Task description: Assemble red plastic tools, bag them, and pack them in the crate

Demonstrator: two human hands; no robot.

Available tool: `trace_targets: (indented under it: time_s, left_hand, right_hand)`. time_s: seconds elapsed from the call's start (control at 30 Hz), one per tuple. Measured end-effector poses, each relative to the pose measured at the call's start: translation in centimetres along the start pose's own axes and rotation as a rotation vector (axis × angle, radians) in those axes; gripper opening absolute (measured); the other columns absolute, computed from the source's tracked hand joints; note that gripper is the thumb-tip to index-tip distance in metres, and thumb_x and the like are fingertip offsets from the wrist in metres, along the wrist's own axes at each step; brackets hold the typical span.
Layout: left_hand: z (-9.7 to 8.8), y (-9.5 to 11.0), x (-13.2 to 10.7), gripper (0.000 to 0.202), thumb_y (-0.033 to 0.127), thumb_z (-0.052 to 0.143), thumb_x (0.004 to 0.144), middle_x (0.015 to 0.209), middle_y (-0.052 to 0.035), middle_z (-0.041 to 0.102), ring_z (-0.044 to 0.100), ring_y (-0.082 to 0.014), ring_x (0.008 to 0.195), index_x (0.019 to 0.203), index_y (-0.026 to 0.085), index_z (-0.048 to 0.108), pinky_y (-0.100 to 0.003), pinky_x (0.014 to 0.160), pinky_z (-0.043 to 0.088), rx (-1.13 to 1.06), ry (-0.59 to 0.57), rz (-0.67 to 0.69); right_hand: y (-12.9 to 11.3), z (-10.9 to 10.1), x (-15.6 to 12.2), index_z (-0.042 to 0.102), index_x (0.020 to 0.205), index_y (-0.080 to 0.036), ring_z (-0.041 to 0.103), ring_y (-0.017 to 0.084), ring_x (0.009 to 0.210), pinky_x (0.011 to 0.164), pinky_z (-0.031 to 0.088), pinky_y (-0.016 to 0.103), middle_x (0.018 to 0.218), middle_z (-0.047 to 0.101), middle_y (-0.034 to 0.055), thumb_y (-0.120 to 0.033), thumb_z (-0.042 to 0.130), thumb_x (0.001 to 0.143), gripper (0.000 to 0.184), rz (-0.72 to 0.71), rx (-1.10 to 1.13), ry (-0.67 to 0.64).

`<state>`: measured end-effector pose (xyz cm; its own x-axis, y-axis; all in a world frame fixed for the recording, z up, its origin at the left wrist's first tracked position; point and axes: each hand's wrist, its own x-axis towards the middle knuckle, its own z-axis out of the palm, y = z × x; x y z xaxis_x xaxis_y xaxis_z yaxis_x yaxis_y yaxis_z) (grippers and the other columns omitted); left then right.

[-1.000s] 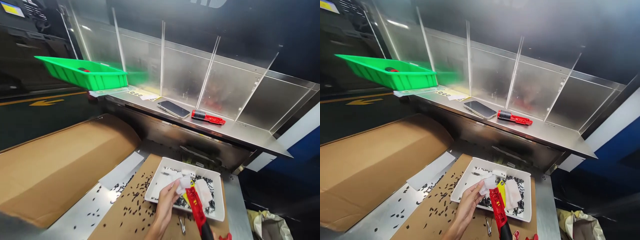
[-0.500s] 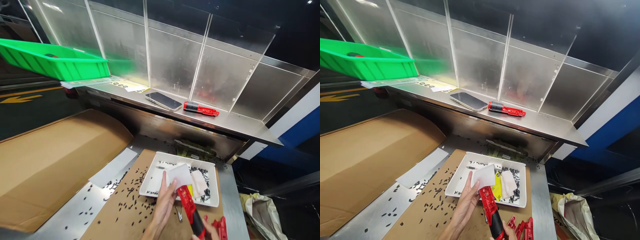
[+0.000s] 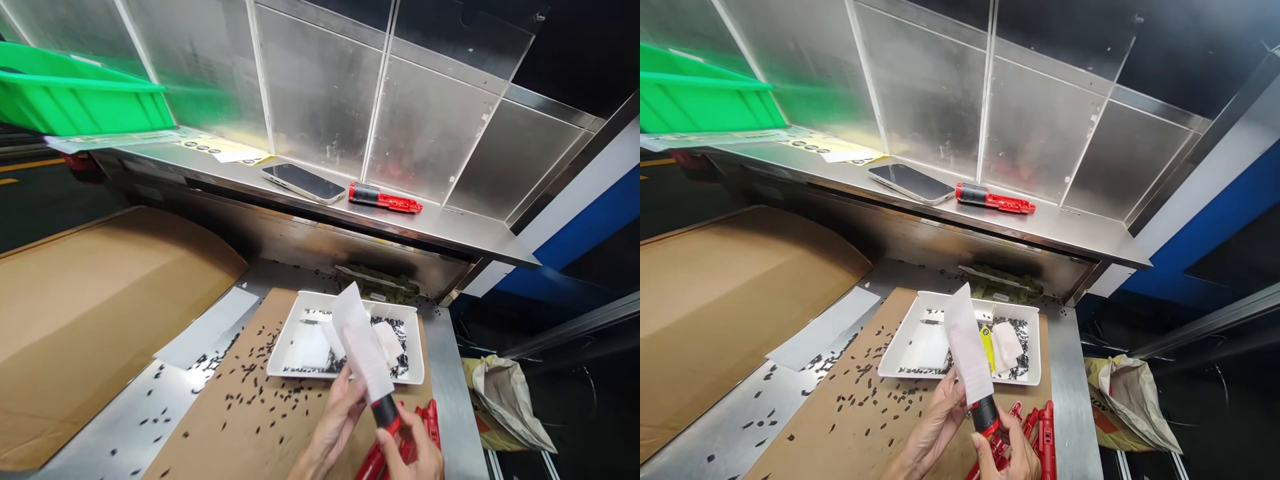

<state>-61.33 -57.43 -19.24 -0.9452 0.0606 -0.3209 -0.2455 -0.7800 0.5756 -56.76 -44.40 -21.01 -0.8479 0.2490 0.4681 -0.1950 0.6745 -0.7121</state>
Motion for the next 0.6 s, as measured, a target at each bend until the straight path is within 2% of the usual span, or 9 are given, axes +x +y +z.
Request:
trace_targets:
  time_s: [0.13, 0.2, 0.3, 0.37, 0.43, 0.5, 0.6]
  left_hand:
    - [-0.5, 0.7, -1.2, 0.075, 0.015, 0.097, 0.043, 0.111, -0.0174, 0.072, 0.065, -0.0366, 0.107, 0.111, 0.013, 0.065, -0.039, 0.089, 0.052, 0.067, -0.057, -0.079]
    - [-1.2, 1.2, -1.8, 0.077, 0.012, 0.097, 0.039, 0.115, -0.0194, 0.07, 0.062, -0.0385, 0.111, 0.11, 0.012, 0.066, -0.041, 0.091, 0.051, 0.047, -0.05, -0.123]
    - [-1.9, 1.6, -2.2, 0.074, 0.032, 0.095, 0.05, 0.12, -0.0162, 0.069, 0.061, -0.0347, 0.115, 0.115, 0.015, 0.064, -0.04, 0.094, 0.051, -0.122, 0.029, -0.16]
    - [-2.0, 1.4, -2.1, 0.059, 0.039, 0.088, 0.063, 0.114, -0.0136, 0.072, 0.065, -0.0301, 0.108, 0.112, 0.014, 0.064, -0.039, 0.094, 0.052, -0.253, 0.097, -0.184]
    - [-1.8, 1.1, -2.1, 0.035, 0.031, 0.076, 0.08, 0.099, -0.0108, 0.076, 0.07, -0.0244, 0.094, 0.106, 0.012, 0.064, -0.036, 0.091, 0.054, -0.339, 0.162, -0.22]
    - [-1.5, 0.7, -2.5, 0.016, 0.022, 0.062, 0.09, 0.087, -0.0087, 0.076, 0.072, -0.0208, 0.08, 0.101, 0.011, 0.063, -0.035, 0.086, 0.055, -0.402, 0.216, -0.276]
    - [-1.4, 0.3, -3.6, 0.014, 0.022, 0.054, 0.095, 0.079, -0.0089, 0.076, 0.072, -0.0197, 0.07, 0.097, 0.011, 0.063, -0.034, 0.08, 0.056, -0.48, 0.243, -0.34]
  right_hand:
    - [0.7, -0.4, 0.1, 0.067, 0.085, -0.021, 0.07, 0.019, 0.057, 0.059, 0.053, 0.024, 0.067, 0.074, 0.0037, -0.069, 0.058, 0.08, 0.049, 0.057, 0.018, -0.02]
    - [0.7, -0.8, 0.1, 0.068, 0.086, -0.022, 0.07, 0.019, 0.059, 0.061, 0.053, 0.024, 0.068, 0.074, 0.0029, -0.069, 0.059, 0.079, 0.049, 0.069, 0.031, -0.059]
    - [0.0, -1.4, 0.2, 0.07, 0.087, -0.023, 0.069, 0.018, 0.056, 0.06, 0.053, 0.024, 0.066, 0.073, 0.0023, -0.07, 0.057, 0.08, 0.049, 0.049, 0.052, -0.129]
    - [-0.7, -1.7, 0.3, 0.071, 0.087, -0.024, 0.068, 0.018, 0.055, 0.057, 0.052, 0.024, 0.064, 0.073, 0.0021, -0.071, 0.056, 0.08, 0.05, 0.027, 0.083, -0.17]
    - [-1.3, -2.0, 0.5, 0.072, 0.091, -0.024, 0.068, 0.018, 0.056, 0.057, 0.052, 0.024, 0.067, 0.074, 0.002, -0.069, 0.056, 0.081, 0.049, 0.029, 0.129, -0.198]
    - [-1.7, -2.4, 0.7, 0.071, 0.093, -0.023, 0.068, 0.016, 0.057, 0.057, 0.051, 0.023, 0.069, 0.074, 0.0018, -0.066, 0.054, 0.084, 0.047, 0.045, 0.142, -0.21]
    - [-1.6, -3.0, 0.9, 0.07, 0.089, -0.023, 0.067, 0.015, 0.059, 0.055, 0.048, 0.023, 0.073, 0.073, 0.0019, -0.06, 0.052, 0.088, 0.041, -0.012, 0.088, -0.263]
